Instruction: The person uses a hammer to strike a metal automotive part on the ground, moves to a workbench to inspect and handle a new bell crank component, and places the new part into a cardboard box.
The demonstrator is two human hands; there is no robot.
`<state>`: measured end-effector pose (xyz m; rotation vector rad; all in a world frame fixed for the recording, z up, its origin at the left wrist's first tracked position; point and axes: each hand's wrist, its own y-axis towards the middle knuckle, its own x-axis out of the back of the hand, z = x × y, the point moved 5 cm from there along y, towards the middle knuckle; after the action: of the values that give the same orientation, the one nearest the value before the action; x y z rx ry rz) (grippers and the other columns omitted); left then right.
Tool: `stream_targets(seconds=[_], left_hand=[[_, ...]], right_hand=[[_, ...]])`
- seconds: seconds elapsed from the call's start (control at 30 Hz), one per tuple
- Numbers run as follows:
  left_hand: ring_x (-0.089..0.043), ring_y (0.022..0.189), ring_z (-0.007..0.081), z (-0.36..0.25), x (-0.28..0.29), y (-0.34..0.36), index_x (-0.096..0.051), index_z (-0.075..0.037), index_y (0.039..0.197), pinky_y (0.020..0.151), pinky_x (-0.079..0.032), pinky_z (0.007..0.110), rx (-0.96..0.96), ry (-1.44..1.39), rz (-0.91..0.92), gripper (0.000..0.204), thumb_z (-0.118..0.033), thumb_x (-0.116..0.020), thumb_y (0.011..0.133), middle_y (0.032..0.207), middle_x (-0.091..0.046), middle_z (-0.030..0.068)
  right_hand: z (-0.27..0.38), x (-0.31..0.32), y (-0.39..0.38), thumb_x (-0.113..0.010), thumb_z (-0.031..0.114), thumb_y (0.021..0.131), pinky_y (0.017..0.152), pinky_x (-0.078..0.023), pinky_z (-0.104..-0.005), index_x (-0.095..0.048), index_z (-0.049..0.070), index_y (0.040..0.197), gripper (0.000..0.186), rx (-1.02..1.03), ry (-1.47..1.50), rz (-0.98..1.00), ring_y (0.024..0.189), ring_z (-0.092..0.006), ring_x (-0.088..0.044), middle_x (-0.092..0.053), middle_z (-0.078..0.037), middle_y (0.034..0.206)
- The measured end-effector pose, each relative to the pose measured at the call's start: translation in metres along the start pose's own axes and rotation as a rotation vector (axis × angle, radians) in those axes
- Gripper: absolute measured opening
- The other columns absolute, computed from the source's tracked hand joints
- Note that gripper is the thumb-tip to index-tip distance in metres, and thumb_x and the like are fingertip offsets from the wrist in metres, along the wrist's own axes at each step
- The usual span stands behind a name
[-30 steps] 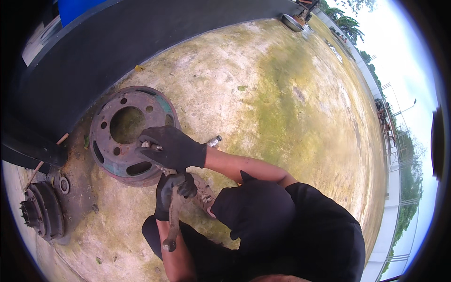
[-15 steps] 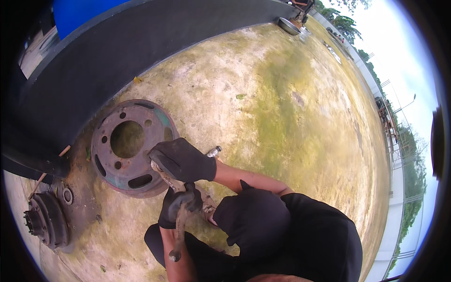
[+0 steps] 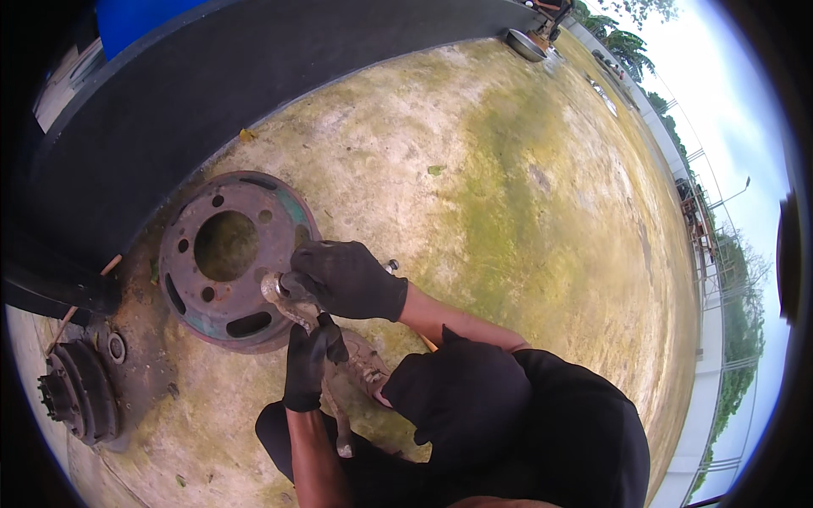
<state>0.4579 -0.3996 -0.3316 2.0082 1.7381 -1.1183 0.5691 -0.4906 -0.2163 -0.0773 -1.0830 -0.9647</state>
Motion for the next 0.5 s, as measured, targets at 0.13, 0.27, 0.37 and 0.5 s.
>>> stream_targets(seconds=[0.13, 0.27, 0.37, 0.5], left_hand=[[-0.044, 0.056, 0.0141, 0.012, -0.03, -0.001, -0.046, -0.008, 0.08, 0.055, -0.037, 0.031, 0.263, -0.475, 0.246, 0.016, -0.01, -0.055, 0.092, 0.067, -0.044, 0.0032], [-0.041, 0.055, 0.0156, 0.014, -0.03, -0.003, -0.043, -0.011, 0.073, 0.056, -0.036, 0.032, 0.364, -0.601, 0.259, 0.023, -0.013, -0.056, 0.091, 0.064, -0.043, 0.0035], [-0.04, 0.052, 0.0161, 0.016, -0.022, 0.001, -0.044, -0.01, 0.075, 0.055, -0.036, 0.033, 0.333, -0.408, 0.12, 0.02, -0.015, -0.055, 0.091, 0.061, -0.04, 0.0022], [-0.039, 0.05, 0.0169, 0.012, -0.033, -0.006, -0.045, -0.01, 0.076, 0.054, -0.037, 0.034, 0.368, -0.475, 0.153, 0.018, -0.015, -0.054, 0.091, 0.06, -0.039, 0.0021]], right_hand=[[-0.004, 0.007, 0.006, -0.075, 0.031, 0.089, 0.067, -0.054, -0.042, -0.07, 0.008, 0.093, 0.023, 0.016, 0.124, -0.088, 0.079, -0.033, -0.069, -0.066, -0.01, 0.09], [0.003, 0.016, 0.01, -0.073, 0.033, 0.092, 0.062, -0.052, -0.0413, -0.069, 0.008, 0.087, 0.025, 0.056, -0.122, -0.04, 0.07, -0.032, -0.066, -0.064, -0.01, 0.083], [-0.005, 0.001, -0.001, -0.073, 0.031, 0.092, 0.059, -0.05, -0.0415, -0.069, 0.009, 0.081, 0.025, 0.026, -0.24, -0.063, 0.067, -0.0312, -0.065, -0.063, -0.009, 0.077], [-0.011, 0.008, -0.001, -0.072, 0.028, 0.093, 0.056, -0.048, -0.0425, -0.067, 0.009, 0.074, 0.027, 0.093, -0.18, -0.041, 0.063, -0.0305, -0.064, -0.061, -0.009, 0.068]])
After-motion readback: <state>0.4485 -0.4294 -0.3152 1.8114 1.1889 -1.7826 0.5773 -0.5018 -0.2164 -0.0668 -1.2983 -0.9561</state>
